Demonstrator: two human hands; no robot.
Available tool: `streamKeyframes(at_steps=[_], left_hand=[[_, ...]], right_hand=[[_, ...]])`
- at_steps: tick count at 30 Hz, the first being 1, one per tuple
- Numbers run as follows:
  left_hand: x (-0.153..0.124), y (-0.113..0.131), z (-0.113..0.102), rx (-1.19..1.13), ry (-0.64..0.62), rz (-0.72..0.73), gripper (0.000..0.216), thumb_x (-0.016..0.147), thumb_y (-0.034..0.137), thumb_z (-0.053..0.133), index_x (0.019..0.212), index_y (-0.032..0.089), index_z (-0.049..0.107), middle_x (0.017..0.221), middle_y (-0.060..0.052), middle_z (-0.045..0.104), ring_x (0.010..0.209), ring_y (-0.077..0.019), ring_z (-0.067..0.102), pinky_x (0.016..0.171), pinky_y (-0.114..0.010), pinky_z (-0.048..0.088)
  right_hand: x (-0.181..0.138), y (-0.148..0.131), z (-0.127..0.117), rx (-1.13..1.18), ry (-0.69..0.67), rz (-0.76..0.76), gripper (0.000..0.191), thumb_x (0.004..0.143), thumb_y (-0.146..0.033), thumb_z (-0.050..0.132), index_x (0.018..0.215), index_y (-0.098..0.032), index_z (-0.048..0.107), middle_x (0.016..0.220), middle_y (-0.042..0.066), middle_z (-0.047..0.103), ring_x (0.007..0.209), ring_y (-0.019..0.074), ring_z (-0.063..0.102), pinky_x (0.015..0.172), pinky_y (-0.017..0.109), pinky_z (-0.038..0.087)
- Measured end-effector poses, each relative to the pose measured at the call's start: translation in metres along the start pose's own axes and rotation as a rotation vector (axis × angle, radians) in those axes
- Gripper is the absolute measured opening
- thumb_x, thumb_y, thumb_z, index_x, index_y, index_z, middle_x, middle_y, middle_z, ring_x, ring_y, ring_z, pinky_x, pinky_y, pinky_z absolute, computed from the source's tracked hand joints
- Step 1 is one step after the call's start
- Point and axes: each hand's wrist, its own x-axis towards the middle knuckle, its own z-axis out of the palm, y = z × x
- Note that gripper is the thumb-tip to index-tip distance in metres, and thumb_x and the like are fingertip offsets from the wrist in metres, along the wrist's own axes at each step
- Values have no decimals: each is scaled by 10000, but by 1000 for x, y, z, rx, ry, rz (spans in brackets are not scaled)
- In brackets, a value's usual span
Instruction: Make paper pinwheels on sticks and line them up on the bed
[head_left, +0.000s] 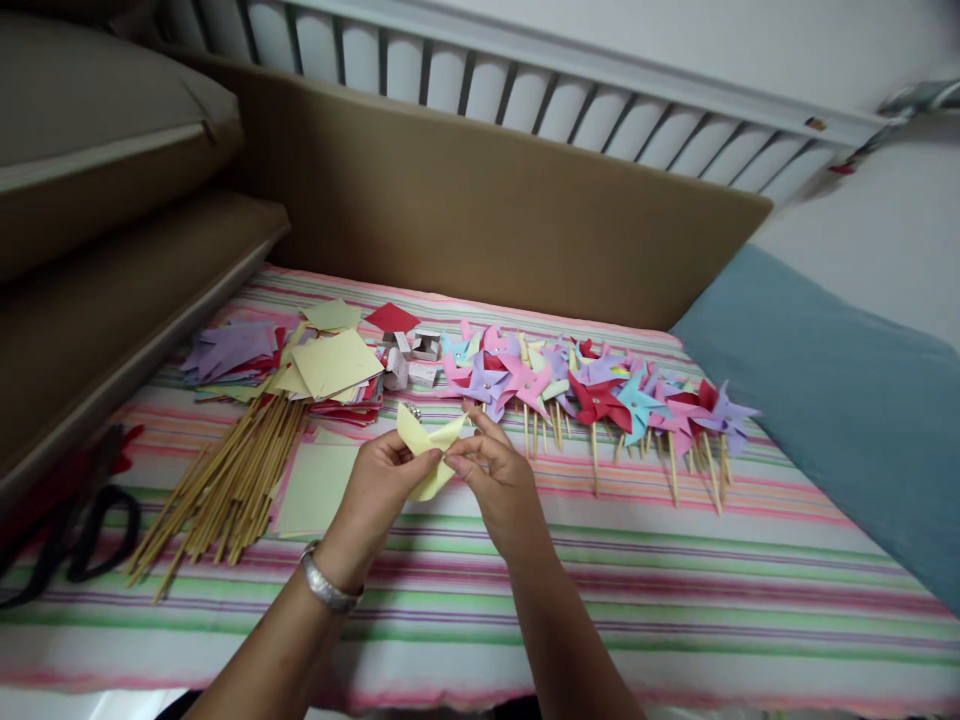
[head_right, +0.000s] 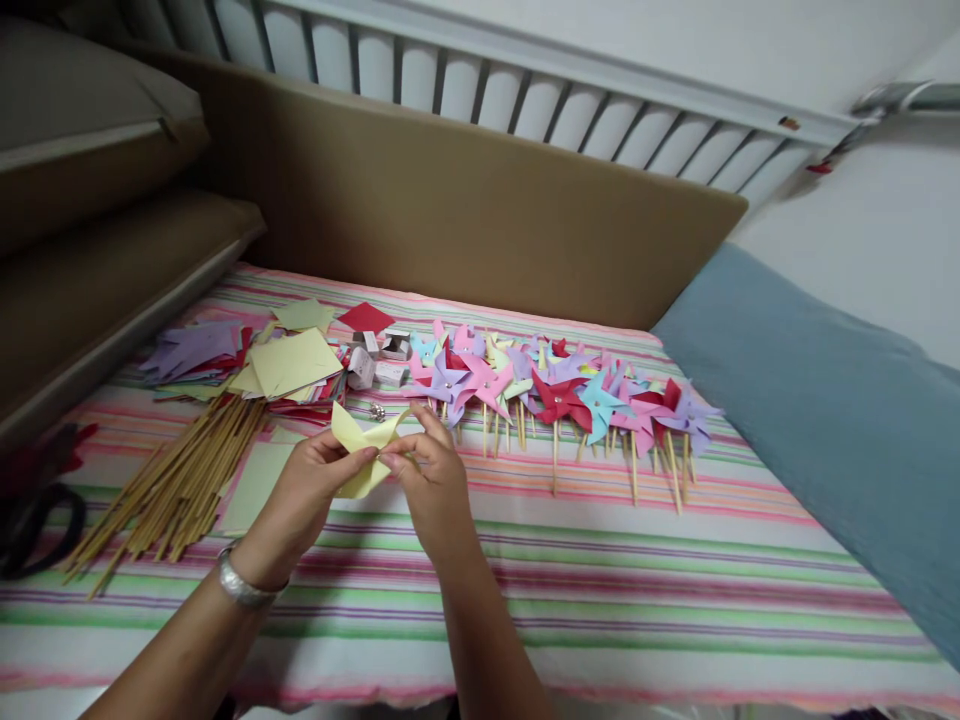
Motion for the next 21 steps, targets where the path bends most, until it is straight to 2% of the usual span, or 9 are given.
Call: streamKeyframes(at_steps=[9,14,17,21], left_hand=[[3,-4,-10,30,-6,54,203,614,244,728,786,139,698,715,-29,691,651,-151,601,646,-257,455],[2,-3,-12,72,-22,115,183,650,231,701,816,154,702,809,-35,709,706,-147,606,677,-245,455],[3,-5,-14,130,-31,163,156,663,228,693,801,157,704,798,-26,705,714,-144,601,681,-237,452],[3,-5,-15,116,-73,144,166,676,231,690,825,159,705,798,-26,702,700,-136,596,668,-232,452]], right_hand=[[1,-3,9,-3,-15,26,58,714,-259,626,698,-217,661,1332,70,490,1284,243,374,1044,402,259],[0,2,12,68,-7,39,61,701,-267,636,684,-212,657,1272,68,532,1254,260,402,1022,419,289],[0,5,14,150,-12,46,60,689,-263,648,690,-203,652,1177,72,581,1163,258,484,955,396,369],[-1,2,14,235,-5,92,77,676,-262,666,701,-198,631,926,38,650,909,206,588,786,321,453]])
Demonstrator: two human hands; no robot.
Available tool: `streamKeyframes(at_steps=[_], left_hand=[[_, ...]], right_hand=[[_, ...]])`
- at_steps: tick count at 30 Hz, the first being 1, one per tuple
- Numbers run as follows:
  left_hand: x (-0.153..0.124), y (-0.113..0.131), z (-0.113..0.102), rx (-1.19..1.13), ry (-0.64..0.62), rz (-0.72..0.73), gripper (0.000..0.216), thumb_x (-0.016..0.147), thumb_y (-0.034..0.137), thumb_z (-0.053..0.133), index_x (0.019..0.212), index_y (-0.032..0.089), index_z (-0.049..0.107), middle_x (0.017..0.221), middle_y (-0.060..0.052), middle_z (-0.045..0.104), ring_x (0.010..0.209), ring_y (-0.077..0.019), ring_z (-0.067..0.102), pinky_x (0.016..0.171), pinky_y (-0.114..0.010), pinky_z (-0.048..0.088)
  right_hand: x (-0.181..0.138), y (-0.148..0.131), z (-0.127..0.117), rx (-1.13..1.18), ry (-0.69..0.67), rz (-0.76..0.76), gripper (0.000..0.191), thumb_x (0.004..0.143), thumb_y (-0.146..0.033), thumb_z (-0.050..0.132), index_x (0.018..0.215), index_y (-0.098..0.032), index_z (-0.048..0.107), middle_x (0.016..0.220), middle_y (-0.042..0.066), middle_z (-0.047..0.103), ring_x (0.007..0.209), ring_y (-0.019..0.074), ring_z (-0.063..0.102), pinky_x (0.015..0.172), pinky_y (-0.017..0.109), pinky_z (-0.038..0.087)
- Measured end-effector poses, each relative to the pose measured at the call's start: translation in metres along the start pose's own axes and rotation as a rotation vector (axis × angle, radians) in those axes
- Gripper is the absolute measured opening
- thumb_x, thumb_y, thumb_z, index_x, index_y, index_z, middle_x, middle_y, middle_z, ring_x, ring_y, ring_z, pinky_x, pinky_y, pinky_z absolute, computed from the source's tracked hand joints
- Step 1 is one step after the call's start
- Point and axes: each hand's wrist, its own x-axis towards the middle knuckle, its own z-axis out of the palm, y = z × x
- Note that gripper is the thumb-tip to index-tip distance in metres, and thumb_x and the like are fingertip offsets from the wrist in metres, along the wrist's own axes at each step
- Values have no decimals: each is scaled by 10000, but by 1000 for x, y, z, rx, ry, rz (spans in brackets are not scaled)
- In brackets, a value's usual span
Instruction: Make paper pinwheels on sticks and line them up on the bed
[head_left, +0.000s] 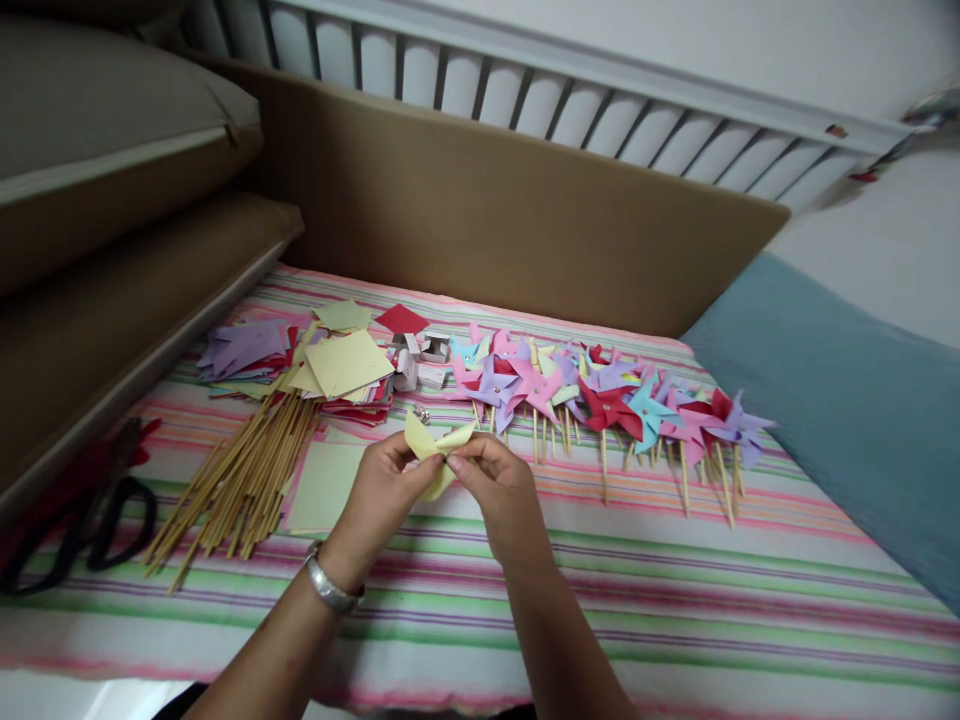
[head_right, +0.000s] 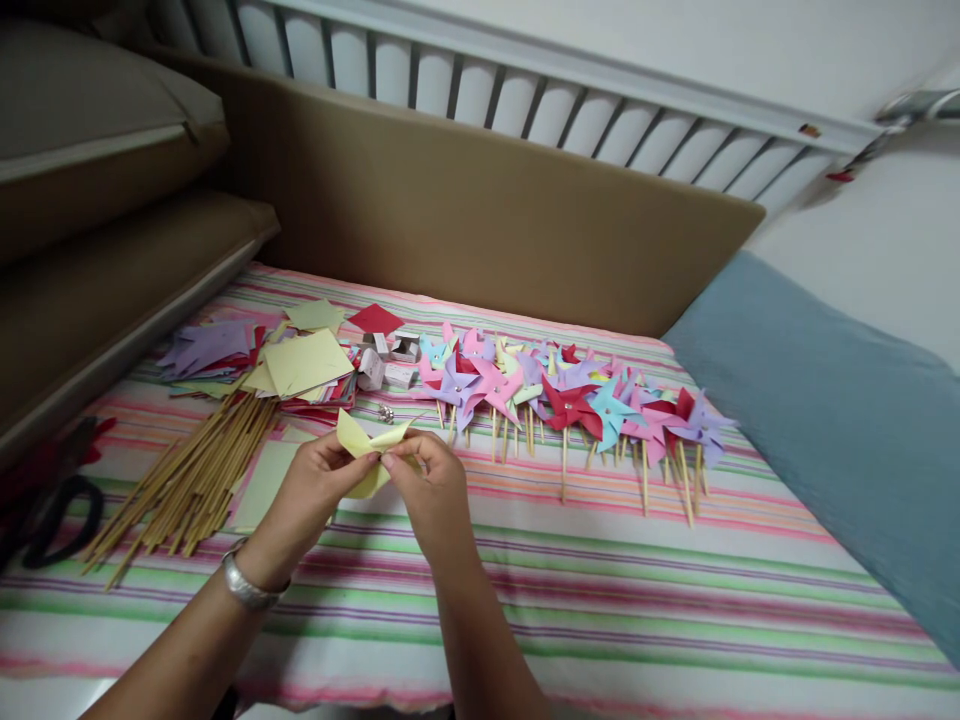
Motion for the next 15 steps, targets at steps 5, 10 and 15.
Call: streamKeyframes(at_steps=[5,10,15], left_hand=[[-4,4,1,-104,-69,-86,196,656,248,720,827,153,700,764,-26,698,657,-118,590,616,-209,444],[-4,4,3,-187,-73,-137,206,621,228,754,808,159,704,737,-13,697,617,-98,587,581,-188,438],[-4,4,2,-244,-110,-153,206,630,216,751,824,160,712,766,-24,709,630,-95,599,597,-184,444]], right_hand=[[-1,-3,-1,104,12,65,99,651,-249,693,680,-191,618,704,-15,625,674,139,554,640,255,430],[-2,-4,-1,162,28,120,114,620,-247,715,646,-187,622,624,-29,606,602,120,518,591,242,400],[-2,-7,-2,162,13,129,107,610,-232,719,632,-193,622,637,-27,618,620,124,529,613,249,406]])
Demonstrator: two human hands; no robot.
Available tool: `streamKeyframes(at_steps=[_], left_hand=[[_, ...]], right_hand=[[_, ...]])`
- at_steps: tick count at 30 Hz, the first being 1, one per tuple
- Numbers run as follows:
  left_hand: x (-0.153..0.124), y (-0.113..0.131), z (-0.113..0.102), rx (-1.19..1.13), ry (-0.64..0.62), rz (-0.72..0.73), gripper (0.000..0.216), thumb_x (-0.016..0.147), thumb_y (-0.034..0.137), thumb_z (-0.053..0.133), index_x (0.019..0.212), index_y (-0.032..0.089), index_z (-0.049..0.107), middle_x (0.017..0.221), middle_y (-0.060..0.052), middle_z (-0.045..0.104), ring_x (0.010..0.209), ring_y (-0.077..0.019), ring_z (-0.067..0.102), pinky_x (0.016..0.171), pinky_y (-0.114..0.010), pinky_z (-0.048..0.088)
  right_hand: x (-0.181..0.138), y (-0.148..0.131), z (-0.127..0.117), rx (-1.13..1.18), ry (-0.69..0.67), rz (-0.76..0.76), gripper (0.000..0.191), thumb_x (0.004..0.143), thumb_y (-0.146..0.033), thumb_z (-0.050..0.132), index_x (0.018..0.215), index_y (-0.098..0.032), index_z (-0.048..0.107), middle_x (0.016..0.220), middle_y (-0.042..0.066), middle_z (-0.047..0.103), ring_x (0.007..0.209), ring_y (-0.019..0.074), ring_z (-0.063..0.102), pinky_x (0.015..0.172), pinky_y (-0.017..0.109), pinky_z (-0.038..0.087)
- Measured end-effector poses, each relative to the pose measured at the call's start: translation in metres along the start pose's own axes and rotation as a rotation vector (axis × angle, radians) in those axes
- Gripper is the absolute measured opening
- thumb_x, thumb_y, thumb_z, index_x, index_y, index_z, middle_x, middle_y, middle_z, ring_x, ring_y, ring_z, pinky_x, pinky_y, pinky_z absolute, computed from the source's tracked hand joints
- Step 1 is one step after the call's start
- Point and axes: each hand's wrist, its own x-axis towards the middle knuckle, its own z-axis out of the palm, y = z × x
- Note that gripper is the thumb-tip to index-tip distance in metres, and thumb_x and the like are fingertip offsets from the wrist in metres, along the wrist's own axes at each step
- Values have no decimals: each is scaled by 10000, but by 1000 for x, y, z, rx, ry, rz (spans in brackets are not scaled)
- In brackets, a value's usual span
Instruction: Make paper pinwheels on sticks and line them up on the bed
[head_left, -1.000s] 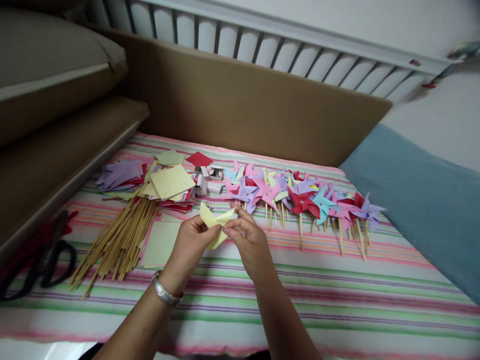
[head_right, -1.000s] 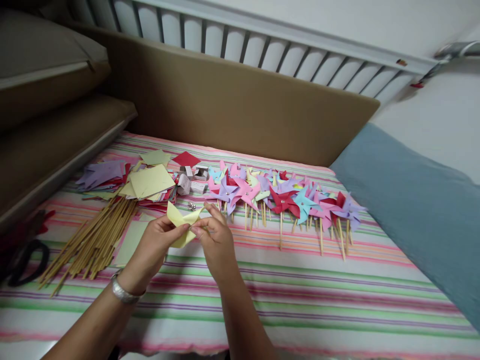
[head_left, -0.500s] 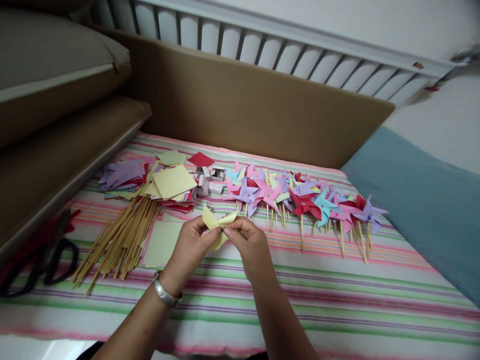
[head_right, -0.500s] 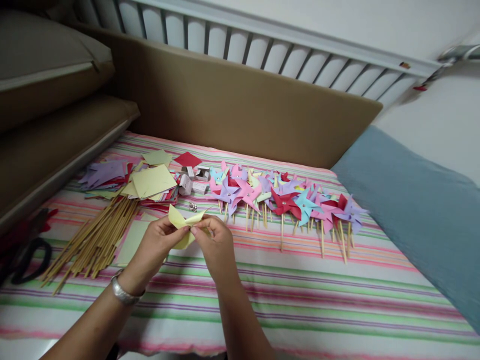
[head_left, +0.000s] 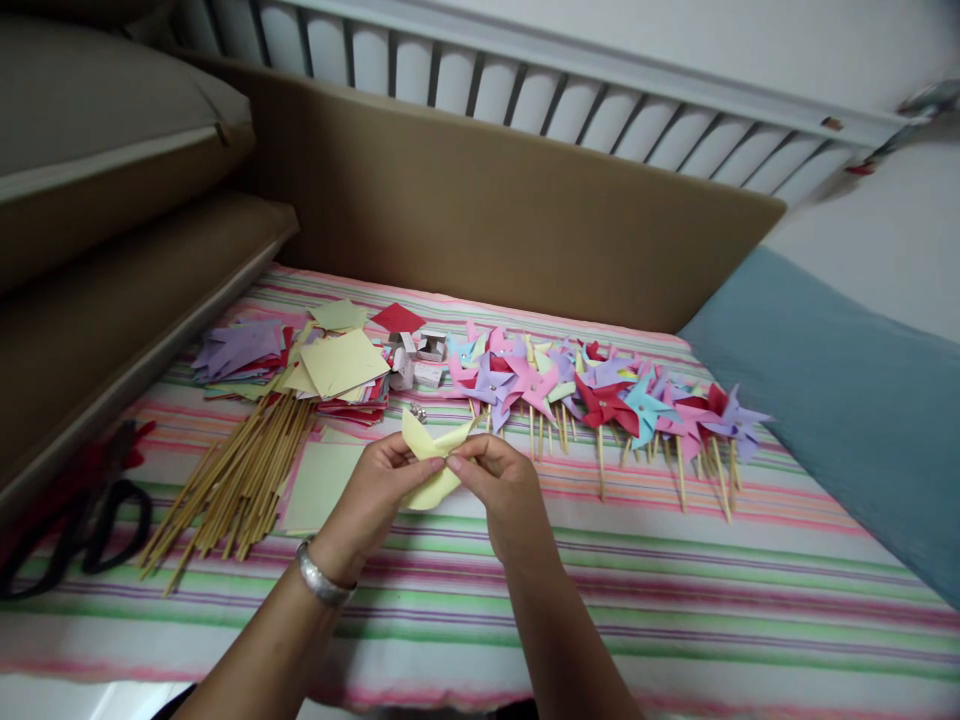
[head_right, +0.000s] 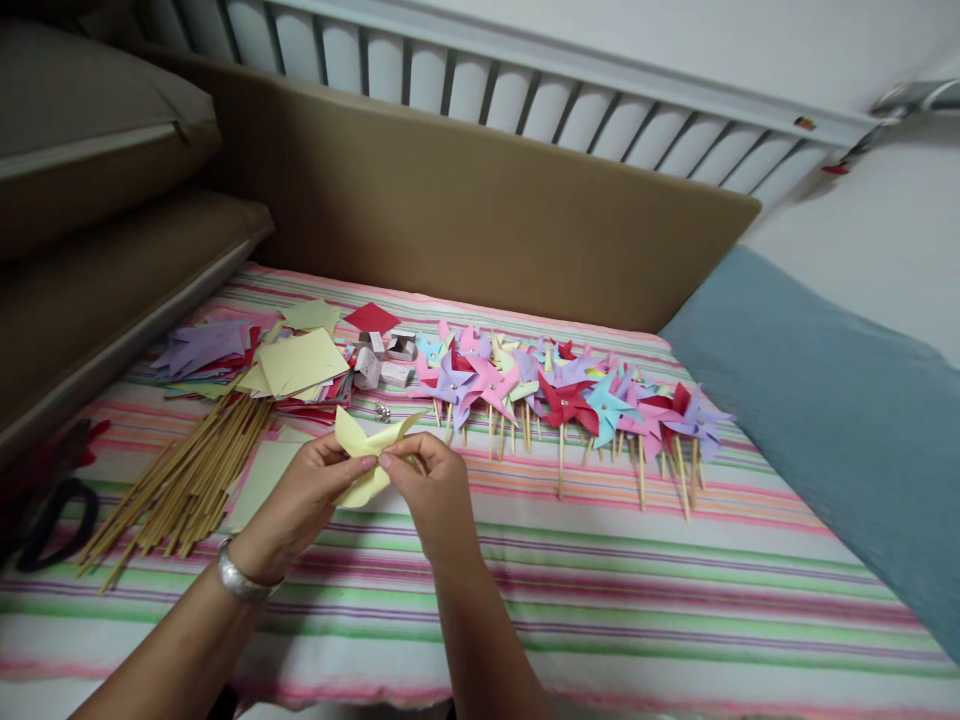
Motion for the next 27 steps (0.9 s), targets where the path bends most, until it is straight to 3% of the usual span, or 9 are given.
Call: streamKeyframes(at_steps=[11,19,22,27], left_hand=[[-3,5,1,-10,16,-19,234,614,214,759,833,145,713,798,-52,722,659,-125,624,620,-209,459],[-1,3,0,21,85,-9,237,595,230,764,814,155,714,773,-41,721,633,-128,619,601,-217,450],[-1,3,1,11,106,10,226,594,229,763,799,150,711,763,-37,718,627,-123,614,602,-215,449],[-3,5,5,23,88,53,252,583,227,764,808,131,707,754,-47,711,638,-128,610,632,-231,456]], right_hand=[[-1,-4,1,-9,-37,-41,119,649,-206,684,694,-195,574,679,-27,591,661,126,546,614,233,424],[-1,0,7,-20,47,-102,173,645,-207,677,768,-210,556,790,-3,632,799,169,593,699,278,461],[2,3,6,-5,66,-68,322,621,-210,712,895,-222,542,747,-19,628,732,161,600,657,279,472],[2,2,6,101,-19,51,333,598,-239,749,878,-190,575,765,15,690,710,171,635,694,308,487]])
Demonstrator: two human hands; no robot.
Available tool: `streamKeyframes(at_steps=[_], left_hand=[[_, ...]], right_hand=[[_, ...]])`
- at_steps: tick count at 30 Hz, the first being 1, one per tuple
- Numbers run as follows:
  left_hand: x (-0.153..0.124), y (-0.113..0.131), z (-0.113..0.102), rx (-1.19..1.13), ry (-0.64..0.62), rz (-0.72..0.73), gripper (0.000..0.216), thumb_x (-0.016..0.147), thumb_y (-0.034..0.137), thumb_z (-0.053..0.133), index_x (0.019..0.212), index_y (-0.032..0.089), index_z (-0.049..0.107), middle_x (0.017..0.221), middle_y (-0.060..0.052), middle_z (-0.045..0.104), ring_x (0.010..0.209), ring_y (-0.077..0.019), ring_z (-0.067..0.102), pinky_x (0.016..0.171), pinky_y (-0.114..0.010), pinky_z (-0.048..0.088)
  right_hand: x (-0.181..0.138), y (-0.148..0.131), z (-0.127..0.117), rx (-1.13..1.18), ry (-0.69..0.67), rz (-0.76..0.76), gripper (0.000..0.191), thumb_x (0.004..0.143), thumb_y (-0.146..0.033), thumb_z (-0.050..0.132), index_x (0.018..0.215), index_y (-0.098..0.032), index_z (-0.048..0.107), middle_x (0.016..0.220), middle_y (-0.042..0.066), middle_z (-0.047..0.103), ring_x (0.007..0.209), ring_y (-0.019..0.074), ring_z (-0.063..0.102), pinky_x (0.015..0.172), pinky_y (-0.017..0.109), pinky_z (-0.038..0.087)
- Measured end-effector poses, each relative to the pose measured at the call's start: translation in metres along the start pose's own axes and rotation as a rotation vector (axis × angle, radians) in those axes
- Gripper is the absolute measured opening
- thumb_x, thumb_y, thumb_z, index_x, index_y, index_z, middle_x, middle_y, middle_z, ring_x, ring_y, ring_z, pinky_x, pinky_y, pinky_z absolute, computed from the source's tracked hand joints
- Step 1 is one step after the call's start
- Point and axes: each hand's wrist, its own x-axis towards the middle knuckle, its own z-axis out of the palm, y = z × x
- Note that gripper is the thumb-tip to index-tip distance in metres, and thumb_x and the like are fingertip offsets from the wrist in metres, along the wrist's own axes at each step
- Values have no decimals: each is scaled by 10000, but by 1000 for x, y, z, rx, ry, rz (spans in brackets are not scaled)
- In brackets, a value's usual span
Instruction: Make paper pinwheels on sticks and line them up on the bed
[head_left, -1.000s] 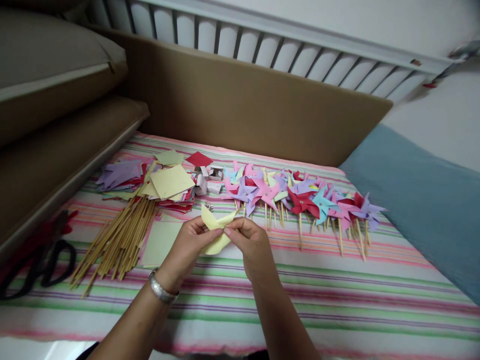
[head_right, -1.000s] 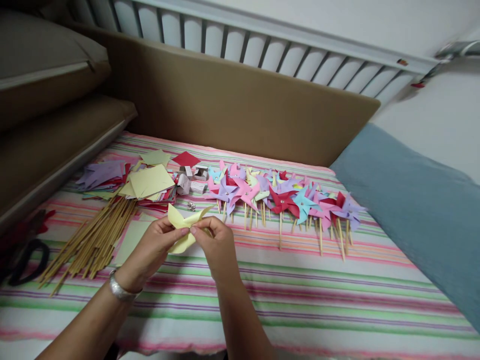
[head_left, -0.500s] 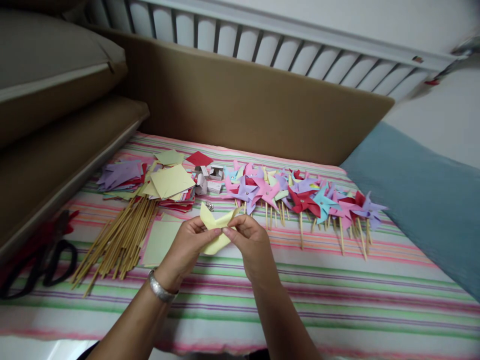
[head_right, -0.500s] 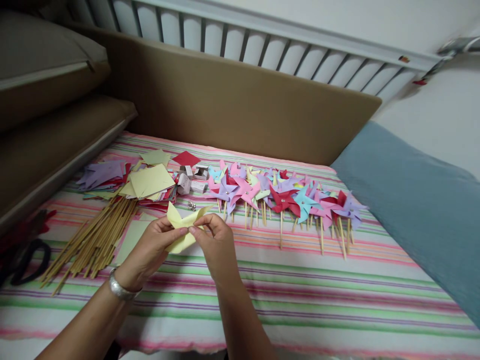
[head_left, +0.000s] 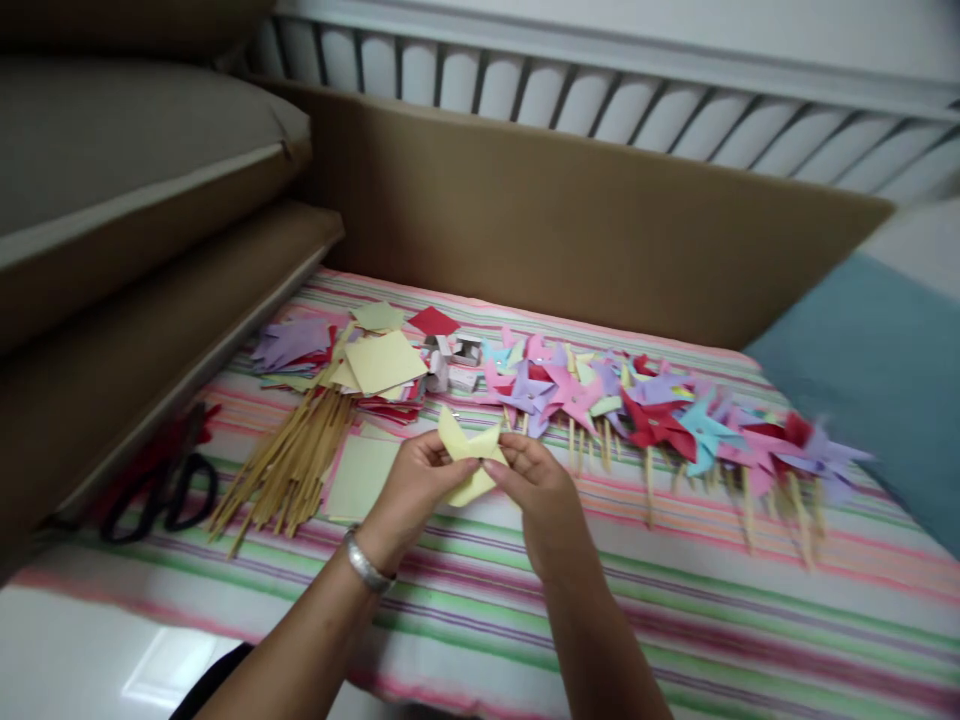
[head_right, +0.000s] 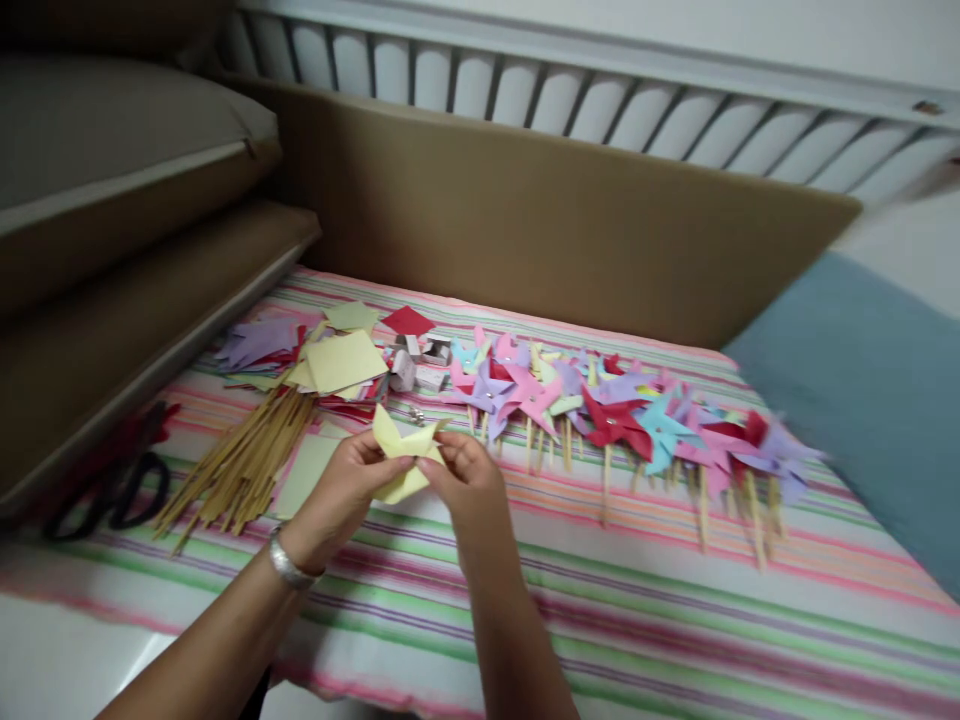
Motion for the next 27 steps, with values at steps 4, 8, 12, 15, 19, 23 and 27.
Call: streamKeyframes(at_steps=[4,8,12,15,19,23,27], left_hand=[[1,1,1,7,5,47,305,555,272,773,811,120,705,763,-53,703,669,-151,611,664,-260,468],[2,1,-1,-22,-24,40,347,519,324,793,779,114,700,719,-41,683,625,-133,590,639,-250,459],[1,0,-4,-66,-58,-7,377,491,329,809,784,118,700,704,-27,673,606,-119,579,640,-246,456],[0,-2,-7,-93,-88,-56,397,457,329,822,769,113,705,702,-36,675,619,-131,588,669,-270,465],[0,-1,-13,-88,-76,-30,380,452,334,823,744,118,710,730,-45,681,638,-132,587,683,-276,462],[-7,16,-16,-77,-23,50,334,502,316,804,753,117,711,751,-52,681,642,-124,579,666,-261,457],[-28,51,-17,-148,-48,127,261,536,279,787,738,134,708,730,-28,670,638,-106,574,673,-240,461]], right_hand=[[-1,-2,-1,-3,104,22,434,555,-238,784,922,-204,554,795,27,709,759,207,654,693,324,501],[0,0,-4,-96,-3,108,370,555,-322,781,866,-195,626,924,59,708,915,246,635,778,340,506],[-4,-1,-2,-143,24,77,299,569,-323,758,825,-209,655,839,36,711,839,235,648,766,336,518],[-8,-4,2,-207,72,37,234,563,-311,751,758,-218,661,749,22,704,736,227,651,728,341,530],[-7,-5,-5,-258,39,64,274,487,-302,795,718,-211,679,690,34,693,689,232,648,727,355,535],[-3,-3,-14,-187,81,7,317,561,-365,753,844,-234,692,812,52,705,832,248,648,789,367,510],[3,0,12,-371,86,-191,233,681,-376,684,856,-222,685,822,33,690,840,245,631,809,394,481]])
